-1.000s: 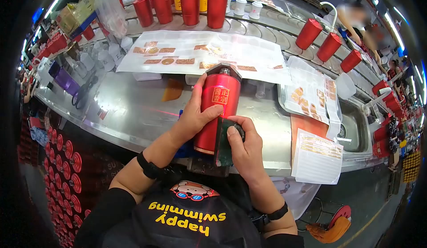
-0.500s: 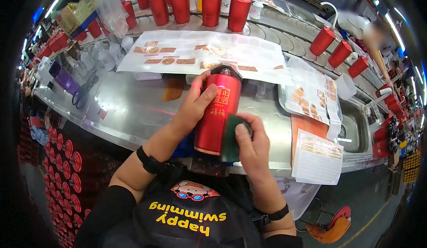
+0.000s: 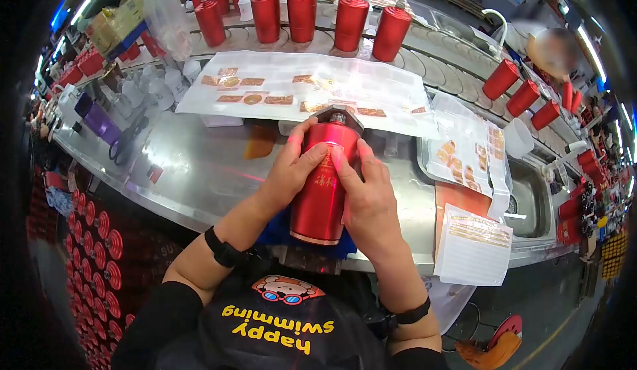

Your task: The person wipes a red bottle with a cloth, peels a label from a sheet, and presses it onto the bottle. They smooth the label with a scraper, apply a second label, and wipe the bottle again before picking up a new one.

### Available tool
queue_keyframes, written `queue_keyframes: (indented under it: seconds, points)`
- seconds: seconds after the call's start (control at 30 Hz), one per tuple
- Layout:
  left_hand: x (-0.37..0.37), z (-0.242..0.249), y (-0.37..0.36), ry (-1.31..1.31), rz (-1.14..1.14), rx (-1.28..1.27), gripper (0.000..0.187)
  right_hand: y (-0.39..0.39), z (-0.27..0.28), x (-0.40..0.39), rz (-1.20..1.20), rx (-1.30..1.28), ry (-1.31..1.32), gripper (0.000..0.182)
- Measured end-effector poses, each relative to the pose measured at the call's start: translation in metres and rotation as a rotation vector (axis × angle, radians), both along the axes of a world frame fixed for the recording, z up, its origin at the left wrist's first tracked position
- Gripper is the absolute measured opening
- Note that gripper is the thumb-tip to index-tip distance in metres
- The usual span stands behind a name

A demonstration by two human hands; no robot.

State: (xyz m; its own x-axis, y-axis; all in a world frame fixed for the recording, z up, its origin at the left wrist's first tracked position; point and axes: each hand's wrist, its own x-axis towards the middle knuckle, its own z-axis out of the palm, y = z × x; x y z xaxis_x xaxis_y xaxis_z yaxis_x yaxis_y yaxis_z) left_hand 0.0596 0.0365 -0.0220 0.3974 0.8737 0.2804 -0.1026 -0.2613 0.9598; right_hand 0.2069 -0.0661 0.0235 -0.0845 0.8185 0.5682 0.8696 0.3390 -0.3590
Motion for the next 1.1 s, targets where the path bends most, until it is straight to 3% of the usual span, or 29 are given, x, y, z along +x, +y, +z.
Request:
queue_keyframes:
  seconds: [0.17,0.37,0.57,0.67,0.8,0.9,0.93,1.03,1.1]
  points:
    - [-0.003,0.007,-0.004,0.027,-0.039,0.0,0.069,-0.002,-0.001,0.002,0.017,-0.004,-0.001,0.058]
    - [0.002,0.011,0.002,0.005,0.001,-0.016,0.078,-0.001,0.0,0.0,0.005,-0.055,0.16,0.063]
    - [0.005,0.01,0.001,0.015,0.014,0.025,0.081,-0.001,-0.007,0.005,0.0,-0.04,0.133,0.067]
    - [0.003,0.022,-0.011,0.088,0.136,0.244,0.076,-0.002,-0.009,0.008,0.005,-0.019,0.183,0.064]
    - [-0.016,0.041,-0.019,0.388,0.06,0.721,0.07,-0.002,-0.012,0.014,-0.05,0.035,0.355,0.052]
    - [-0.031,0.043,-0.031,0.529,-0.018,0.929,0.062,-0.008,0.012,0.015,-0.096,-0.103,0.495,0.04]
    - [-0.034,0.041,-0.036,0.514,-0.044,0.918,0.064,-0.008,0.02,0.015,-0.123,-0.1,0.478,0.027]
    - [-0.051,0.031,-0.061,0.429,-0.1,0.791,0.068,0.004,0.031,0.015,-0.08,-0.001,0.225,0.021]
    - [-0.056,0.012,-0.076,0.434,-0.03,0.717,0.086,0.015,0.036,0.011,0.036,0.124,-0.025,0.02]
